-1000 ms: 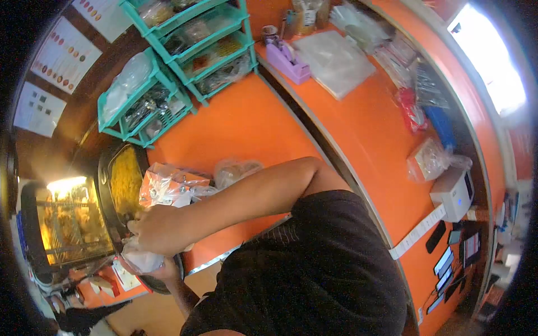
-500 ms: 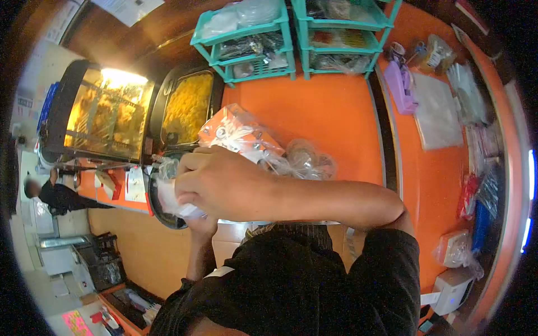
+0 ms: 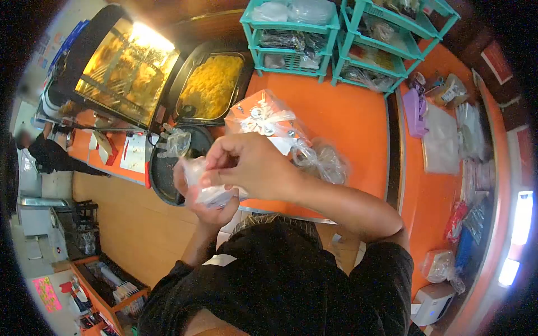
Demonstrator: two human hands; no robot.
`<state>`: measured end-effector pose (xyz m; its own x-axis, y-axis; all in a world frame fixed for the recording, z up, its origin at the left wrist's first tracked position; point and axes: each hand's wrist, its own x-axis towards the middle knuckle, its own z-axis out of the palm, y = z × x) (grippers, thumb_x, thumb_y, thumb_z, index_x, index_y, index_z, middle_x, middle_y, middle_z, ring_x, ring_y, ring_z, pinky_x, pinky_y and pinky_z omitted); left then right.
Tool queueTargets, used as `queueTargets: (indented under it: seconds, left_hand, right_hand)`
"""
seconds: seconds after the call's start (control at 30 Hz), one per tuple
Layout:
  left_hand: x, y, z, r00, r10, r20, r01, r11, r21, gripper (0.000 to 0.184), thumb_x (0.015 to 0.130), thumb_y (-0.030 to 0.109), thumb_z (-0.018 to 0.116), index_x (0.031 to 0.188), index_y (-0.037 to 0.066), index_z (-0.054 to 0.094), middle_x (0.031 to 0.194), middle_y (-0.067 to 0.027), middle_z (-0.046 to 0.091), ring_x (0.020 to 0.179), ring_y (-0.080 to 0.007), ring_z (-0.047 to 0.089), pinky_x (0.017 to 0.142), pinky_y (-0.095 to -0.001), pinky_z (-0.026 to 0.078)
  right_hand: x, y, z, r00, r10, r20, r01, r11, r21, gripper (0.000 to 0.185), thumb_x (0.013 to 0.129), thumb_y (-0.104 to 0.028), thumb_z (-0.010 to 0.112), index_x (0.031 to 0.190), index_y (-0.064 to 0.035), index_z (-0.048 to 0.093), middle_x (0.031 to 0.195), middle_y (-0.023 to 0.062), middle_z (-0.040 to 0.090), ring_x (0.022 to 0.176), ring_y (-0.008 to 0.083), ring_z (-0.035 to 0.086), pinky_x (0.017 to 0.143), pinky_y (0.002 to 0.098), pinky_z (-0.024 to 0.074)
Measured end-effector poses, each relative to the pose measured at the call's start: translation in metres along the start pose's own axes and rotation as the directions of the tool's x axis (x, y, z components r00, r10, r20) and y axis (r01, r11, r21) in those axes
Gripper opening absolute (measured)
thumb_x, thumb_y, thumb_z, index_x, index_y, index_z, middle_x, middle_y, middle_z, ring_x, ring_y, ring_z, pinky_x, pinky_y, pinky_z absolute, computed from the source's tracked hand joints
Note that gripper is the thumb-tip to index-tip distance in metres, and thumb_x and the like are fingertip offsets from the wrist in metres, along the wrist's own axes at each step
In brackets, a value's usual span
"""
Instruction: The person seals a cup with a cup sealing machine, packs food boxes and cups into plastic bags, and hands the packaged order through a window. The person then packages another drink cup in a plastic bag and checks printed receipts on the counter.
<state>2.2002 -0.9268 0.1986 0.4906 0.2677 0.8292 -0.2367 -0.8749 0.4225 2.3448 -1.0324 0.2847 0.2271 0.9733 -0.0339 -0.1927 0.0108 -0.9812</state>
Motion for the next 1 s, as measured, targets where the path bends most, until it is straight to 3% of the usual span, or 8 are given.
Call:
queueTargets:
  seconds: [0.1,0.23,0.4,0.43,0.53,0.57,0.73,1.0]
  left_hand:
    - [-0.002,-0.01,-0.015,1.0,-0.026,0.006,0.026,0.999,-0.047,0.053,0.07,0.01,0.077,0.115,0.016,0.05,0.138,-0.0281,0.032,0.125,-0.0454,0.04,0.098,-0.0556,0.038]
    - [-0.003,-0.021,-0.033,0.99,-0.11,0.093,0.118,0.989,-0.089,0.037,0.068,0.009,0.078,0.098,0.013,0.058,0.134,-0.0254,0.037,0.121,-0.0438,0.044,0.097,-0.0519,0.041]
    - [-0.001,-0.037,-0.046,0.995,-0.084,0.045,0.091,0.981,-0.169,0.048,0.058,0.006,0.078,0.102,0.013,0.06,0.134,-0.0239,0.037,0.117,-0.0419,0.05,0.094,-0.0474,0.047]
    - [-0.003,-0.04,-0.046,0.995,-0.093,0.021,0.095,0.981,-0.172,0.049,0.058,0.006,0.079,0.102,0.013,0.06,0.134,-0.0239,0.037,0.117,-0.0418,0.05,0.094,-0.0472,0.047]
    - [0.0,-0.046,-0.048,0.995,-0.093,-0.039,0.085,0.98,-0.181,0.049,0.059,0.005,0.079,0.103,0.012,0.06,0.133,-0.0238,0.037,0.119,-0.0416,0.049,0.094,-0.0466,0.047]
    - [0.001,-0.047,-0.049,0.994,-0.093,-0.052,0.082,0.98,-0.182,0.049,0.059,0.005,0.079,0.103,0.012,0.06,0.133,-0.0238,0.037,0.119,-0.0415,0.048,0.094,-0.0465,0.047]
    - [0.003,-0.053,-0.056,0.996,-0.085,0.025,0.087,0.991,-0.104,0.05,0.059,0.005,0.08,0.105,0.011,0.06,0.135,-0.0248,0.036,0.121,-0.0421,0.047,0.096,-0.0474,0.045]
    - [0.007,-0.065,-0.042,0.994,-0.101,-0.039,0.087,0.96,-0.265,0.05,0.06,0.007,0.079,0.105,0.01,0.058,0.134,-0.0255,0.038,0.121,-0.0426,0.047,0.096,-0.0495,0.044]
  right_hand:
    - [0.003,-0.007,0.011,0.996,-0.008,-0.094,0.007,1.0,-0.017,0.015,0.091,-0.009,0.068,0.099,-0.0037,0.056,0.082,0.0047,0.065,0.074,0.009,0.06,0.071,0.0272,0.0498]
    - [0.005,-0.019,0.031,0.879,-0.402,-0.256,0.369,0.914,-0.169,0.015,0.094,-0.01,0.065,0.1,-0.0019,0.054,0.09,0.0048,0.062,0.08,0.0085,0.06,0.072,0.0246,0.0504]
    - [0.022,-0.022,0.042,0.683,-0.669,-0.292,0.658,0.738,-0.151,0.017,0.097,-0.009,0.058,0.109,-0.0031,0.048,0.105,0.0098,0.058,0.087,0.0136,0.061,0.077,0.0289,0.0517]
    - [0.027,-0.012,0.05,0.705,-0.624,-0.337,0.618,0.774,-0.139,0.028,0.092,-0.012,0.067,0.113,-0.0029,0.051,0.11,0.0095,0.056,0.089,0.0136,0.06,0.077,0.0298,0.0516]
    - [0.031,0.0,0.045,0.824,-0.558,-0.1,0.327,0.613,-0.72,0.042,0.084,-0.014,0.077,0.117,-0.0026,0.054,0.112,0.0089,0.055,0.088,0.0155,0.059,0.075,0.03,0.0505]
    - [0.034,0.012,0.049,0.829,-0.51,-0.232,0.301,0.755,-0.583,0.049,0.079,-0.013,0.08,0.12,-0.0034,0.056,0.105,0.0092,0.059,0.084,0.0166,0.06,0.072,0.0293,0.0491]
    - [0.041,0.006,0.039,0.831,-0.554,-0.055,0.345,0.59,-0.73,0.034,0.086,-0.008,0.072,0.114,-0.0031,0.055,0.09,0.0083,0.066,0.079,0.0147,0.061,0.072,0.0282,0.0497]
    - [0.043,-0.011,0.039,0.77,-0.514,-0.378,0.504,0.854,-0.133,0.024,0.095,-0.005,0.059,0.114,-0.0055,0.044,0.101,0.0101,0.061,0.088,0.0162,0.063,0.075,0.028,0.0519]
